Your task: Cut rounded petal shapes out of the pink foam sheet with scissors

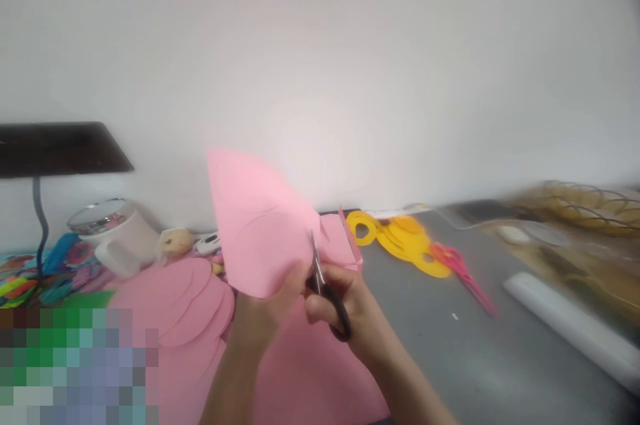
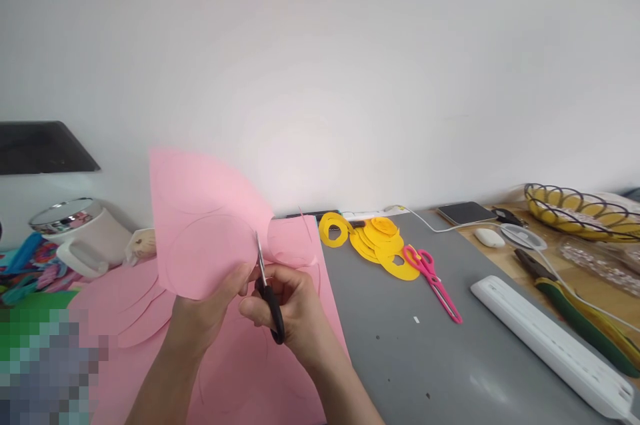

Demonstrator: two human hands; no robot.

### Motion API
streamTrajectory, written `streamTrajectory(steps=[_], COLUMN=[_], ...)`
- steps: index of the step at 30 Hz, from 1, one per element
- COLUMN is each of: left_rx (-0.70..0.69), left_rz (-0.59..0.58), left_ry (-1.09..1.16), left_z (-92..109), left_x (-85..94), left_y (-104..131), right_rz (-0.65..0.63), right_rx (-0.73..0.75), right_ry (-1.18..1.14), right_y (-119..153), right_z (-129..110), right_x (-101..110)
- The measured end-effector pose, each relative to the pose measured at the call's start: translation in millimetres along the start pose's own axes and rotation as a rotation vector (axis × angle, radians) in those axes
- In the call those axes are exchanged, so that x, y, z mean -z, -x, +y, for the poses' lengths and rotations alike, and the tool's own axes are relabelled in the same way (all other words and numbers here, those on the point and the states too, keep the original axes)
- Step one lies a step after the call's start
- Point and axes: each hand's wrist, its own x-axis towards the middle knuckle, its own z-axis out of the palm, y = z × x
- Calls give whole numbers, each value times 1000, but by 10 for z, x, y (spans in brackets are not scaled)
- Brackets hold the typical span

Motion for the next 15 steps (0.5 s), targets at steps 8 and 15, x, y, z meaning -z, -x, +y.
streamTrajectory(steps=[8,15], left_rx=[81,58], left_rz=[-56,-11], left_ry=[86,97], left_z=[22,0], left_x=[12,-35], left_y=[-18,-20], right_rz=[2,52], right_rx=[1,-37], right_ry=[-6,27], right_y=[10,5], right_z=[6,17], right_x=[-1,-24])
